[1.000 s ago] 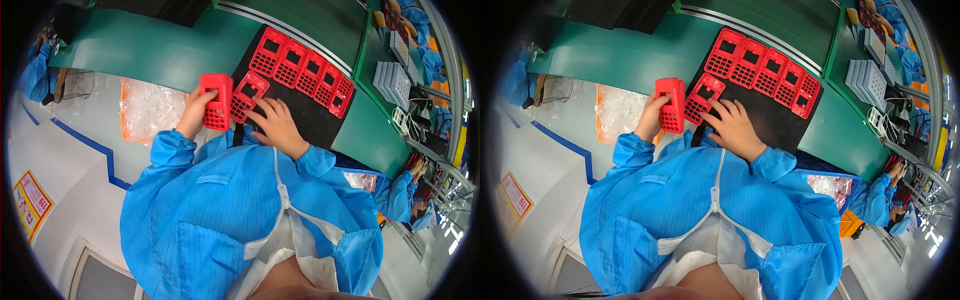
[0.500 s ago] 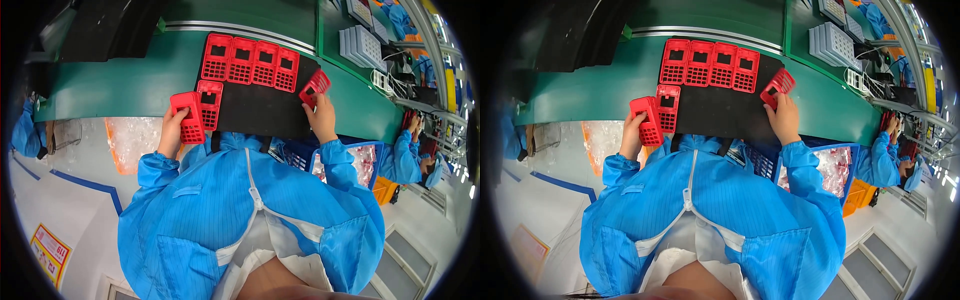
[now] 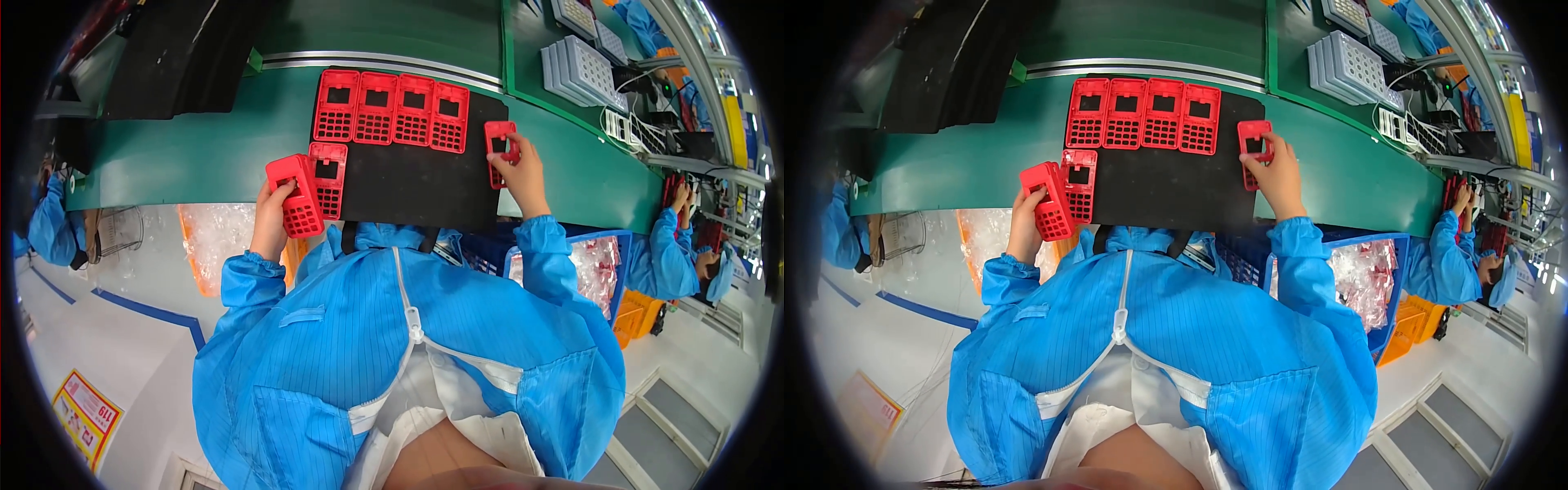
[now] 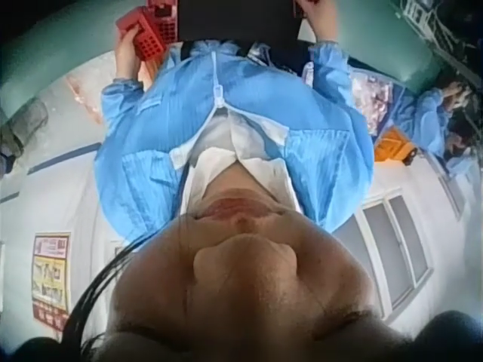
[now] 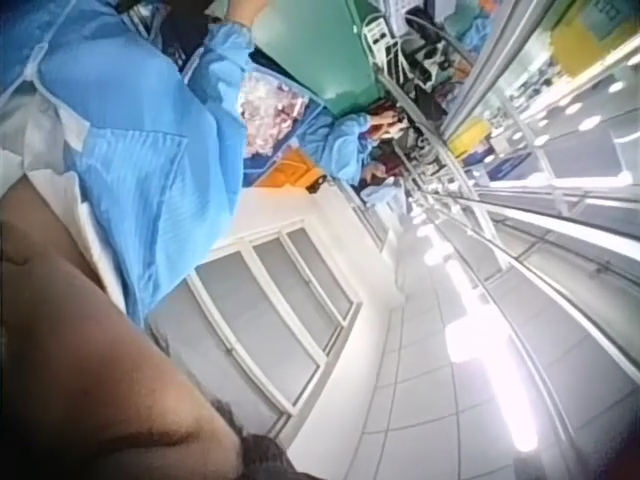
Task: The person assembles electronic components by placing red plastic housings onto a black assembly tray and filling them with smaller internal components by hand.
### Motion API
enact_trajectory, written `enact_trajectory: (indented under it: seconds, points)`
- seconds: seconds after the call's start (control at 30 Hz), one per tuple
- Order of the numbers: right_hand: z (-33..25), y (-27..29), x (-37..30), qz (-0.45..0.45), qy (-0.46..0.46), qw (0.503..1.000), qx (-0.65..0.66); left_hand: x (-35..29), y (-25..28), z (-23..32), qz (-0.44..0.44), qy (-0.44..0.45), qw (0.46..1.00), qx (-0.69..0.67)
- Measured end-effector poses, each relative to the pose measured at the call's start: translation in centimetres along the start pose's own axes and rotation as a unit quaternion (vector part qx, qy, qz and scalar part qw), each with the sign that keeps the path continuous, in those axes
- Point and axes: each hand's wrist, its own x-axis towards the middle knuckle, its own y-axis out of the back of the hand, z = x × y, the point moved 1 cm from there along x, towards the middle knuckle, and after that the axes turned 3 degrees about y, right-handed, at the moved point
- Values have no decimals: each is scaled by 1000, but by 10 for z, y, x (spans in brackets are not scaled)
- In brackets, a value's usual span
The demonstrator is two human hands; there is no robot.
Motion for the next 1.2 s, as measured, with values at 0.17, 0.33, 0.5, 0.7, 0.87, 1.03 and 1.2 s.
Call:
enact_trajectory:
  seconds: [0.17,0.33,0.5,0.7,0.87,1.03,1.2]
  points:
    - [-28,-17,20,101,17,989,-105,-7,-6,5,56,-19,998,-3]
    - [-60,-11,-8,88,92,990,53,-51,-68,39,-11,-97,995,-34]
    - [-146,-45,-70,-227,17,914,336,-52,-125,7,-171,10,985,-8]
    - [-132,-33,-82,-196,-33,843,499,-52,-141,-5,-174,75,982,-4]
    - [-116,-20,-85,-39,-153,714,682,-48,-142,-9,-125,86,979,133]
    - [-65,-7,-92,17,-49,915,400,-30,-130,-15,-148,57,979,128]
    - [-54,3,-100,63,75,995,31,-33,-132,-15,-74,-117,987,-85]
